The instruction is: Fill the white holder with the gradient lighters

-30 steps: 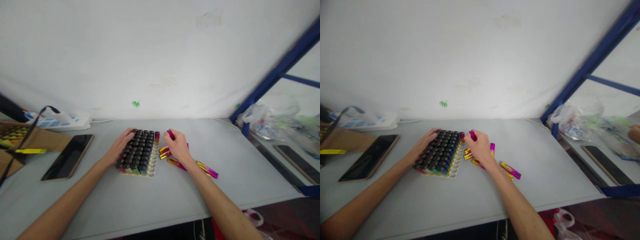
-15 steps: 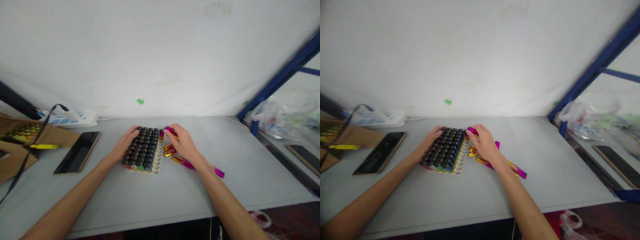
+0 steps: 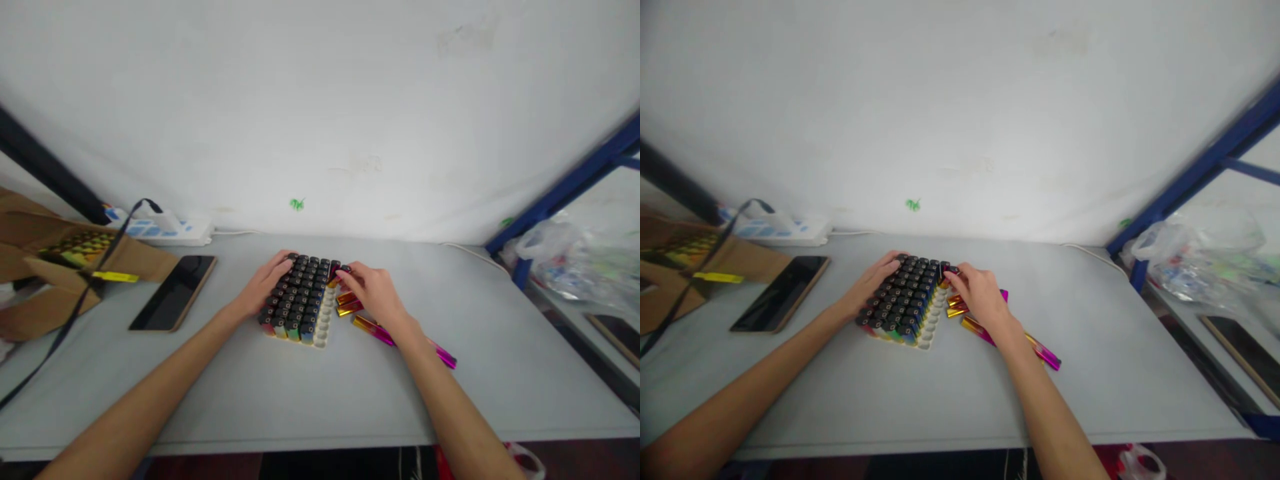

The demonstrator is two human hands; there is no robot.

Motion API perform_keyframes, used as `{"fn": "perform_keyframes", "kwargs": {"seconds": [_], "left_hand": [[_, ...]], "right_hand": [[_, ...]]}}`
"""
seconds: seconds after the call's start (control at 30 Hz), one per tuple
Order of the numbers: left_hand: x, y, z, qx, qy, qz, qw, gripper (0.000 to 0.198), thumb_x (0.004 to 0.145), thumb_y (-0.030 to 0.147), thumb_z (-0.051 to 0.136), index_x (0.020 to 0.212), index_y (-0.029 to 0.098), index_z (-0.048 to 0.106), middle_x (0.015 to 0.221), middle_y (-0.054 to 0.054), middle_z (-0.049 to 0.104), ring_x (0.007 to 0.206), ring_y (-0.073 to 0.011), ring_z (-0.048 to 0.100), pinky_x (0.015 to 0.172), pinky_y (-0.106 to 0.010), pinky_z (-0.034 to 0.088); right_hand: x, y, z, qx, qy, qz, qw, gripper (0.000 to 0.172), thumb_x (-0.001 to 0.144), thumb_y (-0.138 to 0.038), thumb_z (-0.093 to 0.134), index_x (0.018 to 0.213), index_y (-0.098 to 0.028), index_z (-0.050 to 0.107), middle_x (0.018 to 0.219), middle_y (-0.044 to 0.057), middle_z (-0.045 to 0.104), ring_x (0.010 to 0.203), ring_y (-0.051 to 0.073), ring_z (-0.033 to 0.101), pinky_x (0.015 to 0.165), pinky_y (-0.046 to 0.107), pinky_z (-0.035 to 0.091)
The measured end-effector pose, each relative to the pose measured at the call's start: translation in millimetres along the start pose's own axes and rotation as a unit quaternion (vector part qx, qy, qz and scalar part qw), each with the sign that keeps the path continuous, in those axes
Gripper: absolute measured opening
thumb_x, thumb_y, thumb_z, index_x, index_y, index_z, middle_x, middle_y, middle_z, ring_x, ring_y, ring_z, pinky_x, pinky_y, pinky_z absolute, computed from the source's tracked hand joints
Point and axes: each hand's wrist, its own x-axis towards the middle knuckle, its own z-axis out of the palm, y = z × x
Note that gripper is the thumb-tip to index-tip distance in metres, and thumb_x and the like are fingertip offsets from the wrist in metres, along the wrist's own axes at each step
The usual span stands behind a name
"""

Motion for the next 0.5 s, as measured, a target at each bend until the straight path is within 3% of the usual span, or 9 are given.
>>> {"fn": "perform_keyframes", "kwargs": {"seconds": [0.13, 0.33, 0.5], "left_hand": [[0, -2, -0.1, 0.005, -0.003, 0.007, 1.0, 0.052, 0.102, 0.062, 0.046, 0.129, 0.022, 0.065, 0.127, -0.006, 0.073, 0.123, -0.0309, 0.063, 0.114, -0.041, 0.046], [1, -3, 0.5, 0.001, -0.001, 0.007, 1.0, 0.055, 0.102, 0.061, 0.046, 0.134, 0.02, 0.064, 0.13, -0.007, 0.071, 0.125, -0.0308, 0.061, 0.115, -0.041, 0.044], [2, -2, 0.7, 0.002, 0.003, -0.003, 1.0, 0.058, 0.101, 0.063, 0.048, 0.137, 0.02, 0.063, 0.134, -0.007, 0.071, 0.126, -0.032, 0.061, 0.116, -0.043, 0.043]], "right_hand": [[3, 2, 1, -0.118, 0.005, -0.015, 0.993, 0.032, 0.111, -0.045, 0.054, 0.089, -0.023, 0.065, 0.075, 0.005, 0.075, 0.066, 0.022, 0.069, 0.064, 0.031, 0.041], [4, -12, 5, -0.197, -0.027, -0.017, 0.98, 0.028, 0.11, -0.046, 0.056, 0.1, -0.023, 0.067, 0.086, 0.01, 0.078, 0.073, 0.026, 0.07, 0.065, 0.032, 0.038], [-2, -4, -15, -0.124, -0.034, -0.021, 0.991, 0.04, 0.11, -0.054, 0.052, 0.097, -0.023, 0.073, 0.08, 0.006, 0.076, 0.071, 0.023, 0.068, 0.071, 0.033, 0.044]]}}
